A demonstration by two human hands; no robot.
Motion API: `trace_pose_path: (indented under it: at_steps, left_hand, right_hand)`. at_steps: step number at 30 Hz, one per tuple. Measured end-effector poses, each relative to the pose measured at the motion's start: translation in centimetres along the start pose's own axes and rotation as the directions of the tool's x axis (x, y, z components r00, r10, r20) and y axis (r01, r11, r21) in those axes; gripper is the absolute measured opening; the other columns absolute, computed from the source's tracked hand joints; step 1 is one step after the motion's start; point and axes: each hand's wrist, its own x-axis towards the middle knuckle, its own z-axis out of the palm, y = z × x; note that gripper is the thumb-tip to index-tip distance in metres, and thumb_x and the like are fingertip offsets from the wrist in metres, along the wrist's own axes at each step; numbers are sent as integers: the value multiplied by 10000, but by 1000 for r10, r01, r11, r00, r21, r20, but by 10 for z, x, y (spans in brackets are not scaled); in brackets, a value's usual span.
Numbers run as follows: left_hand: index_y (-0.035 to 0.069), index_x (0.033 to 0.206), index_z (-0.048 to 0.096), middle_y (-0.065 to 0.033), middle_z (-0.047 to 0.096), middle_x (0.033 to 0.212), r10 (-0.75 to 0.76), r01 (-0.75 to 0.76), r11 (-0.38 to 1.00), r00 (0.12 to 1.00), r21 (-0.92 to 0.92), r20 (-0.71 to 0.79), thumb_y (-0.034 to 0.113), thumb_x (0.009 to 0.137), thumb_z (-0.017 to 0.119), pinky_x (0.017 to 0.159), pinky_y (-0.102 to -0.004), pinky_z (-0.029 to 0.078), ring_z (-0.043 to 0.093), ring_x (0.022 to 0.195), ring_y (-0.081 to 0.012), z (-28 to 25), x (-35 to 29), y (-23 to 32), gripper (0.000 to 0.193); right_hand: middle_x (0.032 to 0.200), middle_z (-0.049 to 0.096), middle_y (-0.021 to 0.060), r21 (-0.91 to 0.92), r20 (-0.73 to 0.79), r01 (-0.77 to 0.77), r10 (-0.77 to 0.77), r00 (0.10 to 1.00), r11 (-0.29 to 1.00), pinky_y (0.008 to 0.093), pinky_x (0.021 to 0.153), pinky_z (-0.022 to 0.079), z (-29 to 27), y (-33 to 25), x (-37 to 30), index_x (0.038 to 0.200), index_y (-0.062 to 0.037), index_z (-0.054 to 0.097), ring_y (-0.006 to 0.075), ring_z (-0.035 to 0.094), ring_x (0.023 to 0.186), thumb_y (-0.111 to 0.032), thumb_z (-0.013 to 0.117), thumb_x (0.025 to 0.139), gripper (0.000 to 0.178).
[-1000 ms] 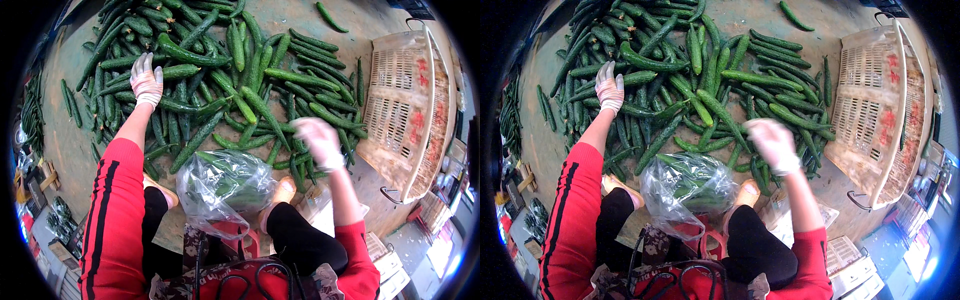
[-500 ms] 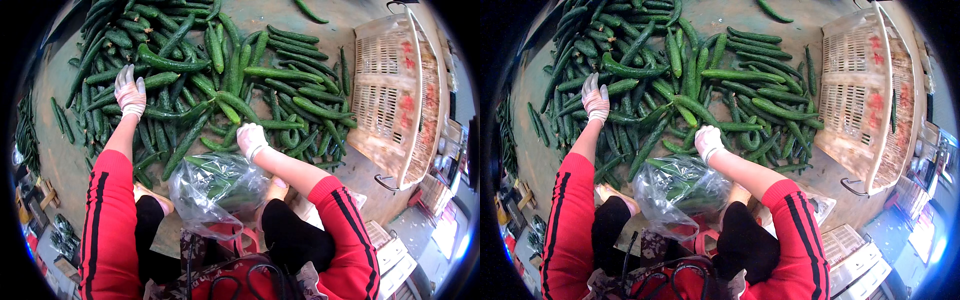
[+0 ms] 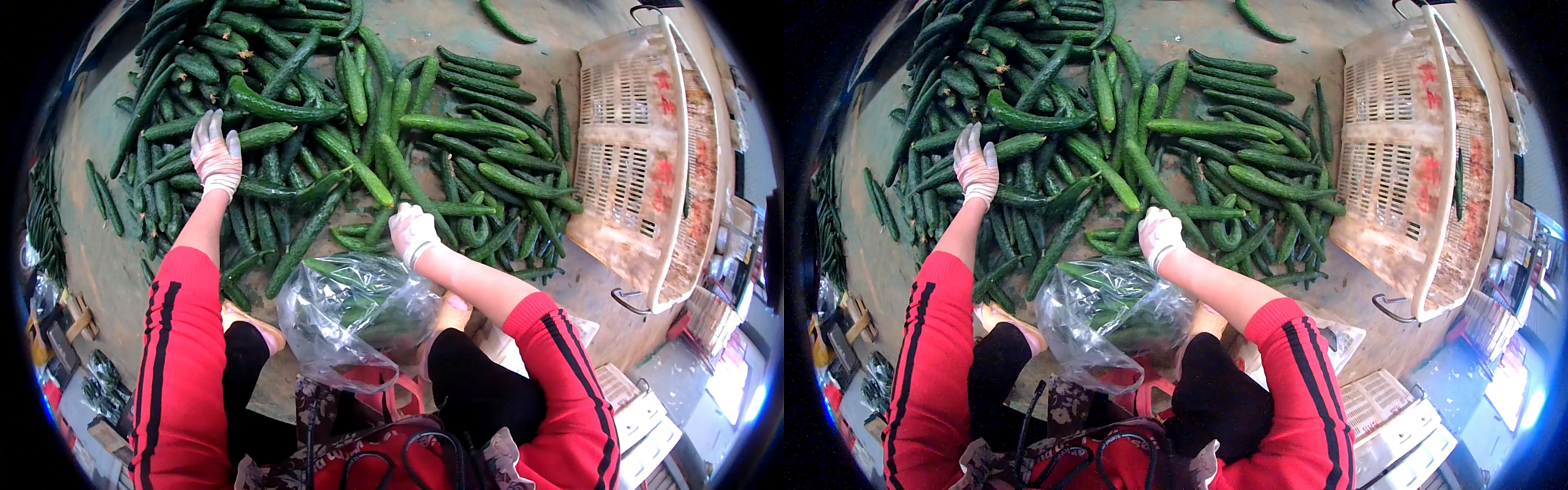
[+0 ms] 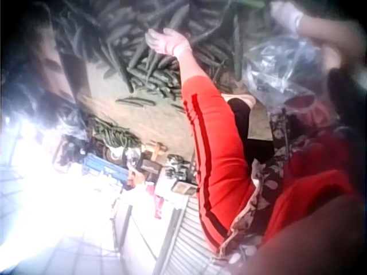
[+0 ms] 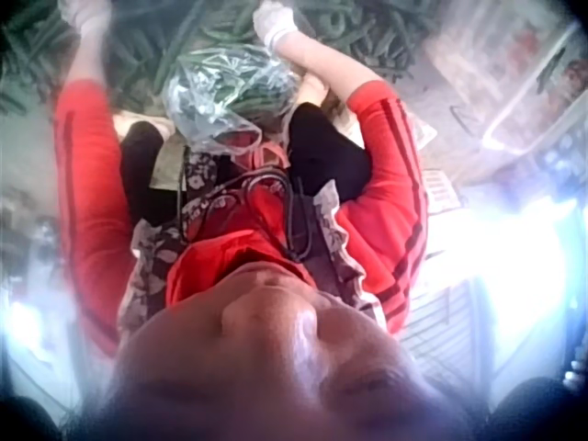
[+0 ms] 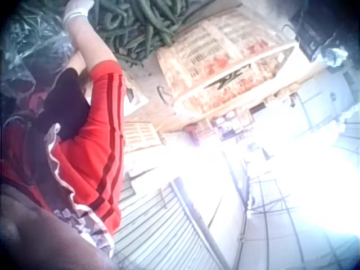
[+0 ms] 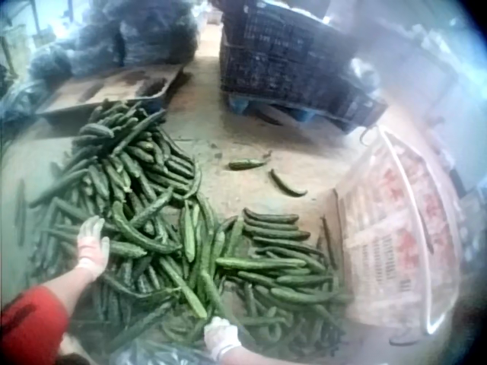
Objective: The person sorts cucumbers from a large pile on the floor into plastic bags. They pick cucumbers by hand, place them into bags, and occasionally move the bags to a nearby scale.
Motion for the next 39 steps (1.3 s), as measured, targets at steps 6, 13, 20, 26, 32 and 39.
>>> trace_pose_path:
  at_steps: [6,13,20,26,32,39]
  left_hand:
    - [142,1319,437,-85,428,1355,11,-11,1000,1000,-15,-10,290,867,534,1043,-442,315,384,1255,-301,0,4,0,486]
    - [141,1317,436,-86,431,1352,6,-7,1000,1000,-14,-13,273,852,551,1047,-441,308,382,1257,-301,-1,0,-5,497]
    - [138,1324,434,-111,438,1351,20,-21,999,1000,-41,-18,249,872,528,1050,-442,310,391,1247,-324,-1,4,5,475]
    - [120,1315,435,-111,436,1343,39,-39,999,999,-5,-19,246,856,539,1043,-444,323,396,1235,-323,-2,4,-4,487]
    - [112,1328,428,-122,432,1352,40,-40,999,999,-14,-7,251,875,516,1047,-455,313,391,1238,-336,-2,4,3,483]
    - [117,1321,437,-112,427,1359,25,-25,1000,1000,-3,12,247,875,520,1048,-442,318,388,1243,-328,-5,5,6,473]
  right_hand:
    - [764,668,170,300,-52,97,-85,995,949,406,614,519,-10,20,-8,853,-45,575,295,675,749,-114,516,815,98]
    - [883,666,198,594,193,-24,-113,975,804,422,755,514,-98,123,-73,999,-72,675,338,656,841,-378,639,679,444]
    - [1091,631,175,746,-217,637,832,510,-196,201,577,477,-128,248,-174,1324,-19,432,118,605,735,-330,572,891,551]
    - [1341,464,205,661,-231,-211,464,855,720,406,957,433,-76,239,-90,1349,-40,421,310,525,1138,-453,658,780,743]
    - [1069,603,173,180,-110,-367,390,914,913,424,889,457,-38,254,-32,1103,-35,586,332,555,1069,-666,701,581,827]
    - [1055,621,201,331,-84,-288,332,939,899,427,861,478,-12,229,-27,1123,-20,575,340,605,984,-725,530,726,811]
